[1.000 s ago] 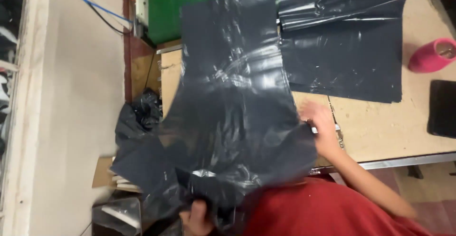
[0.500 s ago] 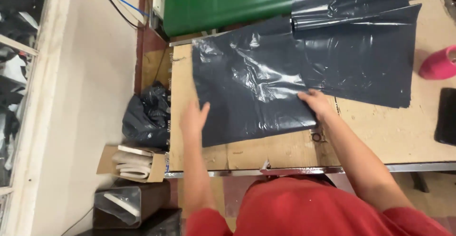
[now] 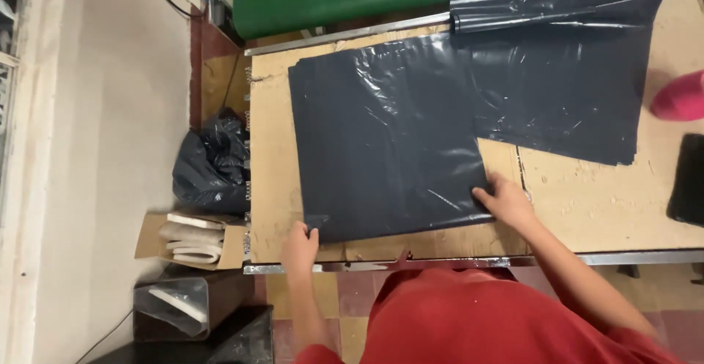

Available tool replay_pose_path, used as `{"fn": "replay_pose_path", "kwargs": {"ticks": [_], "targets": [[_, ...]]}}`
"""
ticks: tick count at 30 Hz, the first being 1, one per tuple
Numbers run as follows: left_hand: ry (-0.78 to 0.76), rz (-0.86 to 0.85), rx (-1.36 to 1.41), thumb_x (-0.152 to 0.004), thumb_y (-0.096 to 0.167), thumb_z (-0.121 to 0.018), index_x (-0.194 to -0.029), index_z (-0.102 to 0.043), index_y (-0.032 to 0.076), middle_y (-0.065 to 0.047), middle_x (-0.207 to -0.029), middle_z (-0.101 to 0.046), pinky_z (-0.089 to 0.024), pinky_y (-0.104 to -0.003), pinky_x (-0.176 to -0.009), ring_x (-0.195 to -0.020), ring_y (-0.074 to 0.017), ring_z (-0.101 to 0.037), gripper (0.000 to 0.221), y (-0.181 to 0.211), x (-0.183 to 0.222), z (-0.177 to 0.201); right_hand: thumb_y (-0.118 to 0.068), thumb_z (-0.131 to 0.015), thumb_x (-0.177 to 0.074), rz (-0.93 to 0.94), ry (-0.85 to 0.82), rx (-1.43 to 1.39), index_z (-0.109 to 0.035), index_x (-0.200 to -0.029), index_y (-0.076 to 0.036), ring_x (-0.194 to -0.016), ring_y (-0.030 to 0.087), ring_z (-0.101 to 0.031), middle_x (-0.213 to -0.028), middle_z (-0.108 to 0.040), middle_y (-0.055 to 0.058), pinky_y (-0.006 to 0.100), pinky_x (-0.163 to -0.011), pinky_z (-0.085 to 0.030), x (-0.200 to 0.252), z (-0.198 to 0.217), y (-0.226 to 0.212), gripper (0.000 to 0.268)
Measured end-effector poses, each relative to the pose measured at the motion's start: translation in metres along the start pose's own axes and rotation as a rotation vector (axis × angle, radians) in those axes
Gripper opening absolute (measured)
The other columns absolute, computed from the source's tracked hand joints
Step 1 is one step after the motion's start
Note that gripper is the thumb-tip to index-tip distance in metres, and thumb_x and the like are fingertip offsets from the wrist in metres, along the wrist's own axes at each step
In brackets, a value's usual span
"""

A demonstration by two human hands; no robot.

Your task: The person repeatedly picks up black plastic sheets from a green conveyor belt, folds them in half on a cardboard table, and places the folded stacks into a red plastic basket. The process is repeated multiple times throughout the clip.

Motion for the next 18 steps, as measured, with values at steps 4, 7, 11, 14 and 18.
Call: {"fn": "replay_pose_path", "kwargs": {"ticks": [4, 7, 11, 14, 18], "targets": [[0.202, -0.211, -0.205, -0.09, 0.048, -0.067, -0.127, -0.06, 0.016, -0.012, -0.128, -0.061, -0.048, -0.054, -0.095, -0.126, -0.034, -0.053, 0.05, 0.105, -0.002, 0.028, -0.04, -0.068, -0.09, 0.26, 0.265, 0.241, -0.063, -0.115, -0.014, -0.1, 0.034, -0.069, -0.103, -0.071, 0.011, 0.048, -0.084, -0.053, -0.044, 0.065, -0.081, 0.036], [0.448, -0.777, -0.159, -0.081, 0.053, -0.069, -0.125, -0.062, 0.016, -0.01, -0.136, -0.059, -0.041, -0.059, -0.102, -0.135, -0.0335, -0.047, 0.058, 0.232, 0.0, 0.007, -0.023, -0.073, -0.089, 0.642, 0.389, 0.431, -0.063, -0.116, -0.011, -0.103, 0.03, -0.067, -0.105, -0.065, 0.008, 0.043, -0.087, -0.053, -0.12, 0.072, -0.178, 0.031], [0.37, -0.961, -0.105, -0.086, 0.052, -0.063, -0.139, -0.052, 0.012, -0.014, -0.152, -0.046, -0.032, -0.069, -0.109, -0.147, -0.0363, -0.033, 0.068, 0.284, -0.007, -0.029, -0.025, -0.074, -0.085, 0.793, 0.358, 0.626, -0.06, -0.13, -0.011, -0.122, 0.03, -0.059, -0.126, -0.06, 0.009, 0.046, -0.096, -0.048, -0.24, 0.044, -0.233, 0.049], [0.341, -0.934, -0.099, -0.085, 0.051, -0.063, -0.145, -0.048, 0.013, -0.012, -0.156, -0.042, -0.03, -0.068, -0.112, -0.149, -0.0338, -0.03, 0.073, 0.284, -0.018, -0.037, -0.033, -0.071, -0.081, 0.676, 0.153, 0.641, -0.048, -0.148, -0.013, -0.134, 0.035, -0.05, -0.149, -0.048, 0.012, 0.054, -0.101, -0.045, -0.312, 0.024, -0.24, 0.074], [0.229, -0.845, 0.112, -0.085, 0.048, -0.067, -0.136, -0.058, 0.014, -0.003, -0.152, -0.049, -0.026, -0.061, -0.114, -0.148, -0.0246, -0.034, 0.062, 0.277, -0.032, -0.033, -0.033, -0.081, -0.067, 0.605, -0.011, 0.679, -0.049, -0.127, -0.007, -0.108, 0.041, -0.06, -0.119, -0.065, 0.018, 0.052, -0.08, -0.052, -0.327, 0.013, -0.256, 0.073]]}}
Point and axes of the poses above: each hand's wrist, its own x-axis away from the middle knuckle, its own z-axis out of the back of the hand, y = z × x, the point moved 10 cm from there along -x, towards the middle knuckle
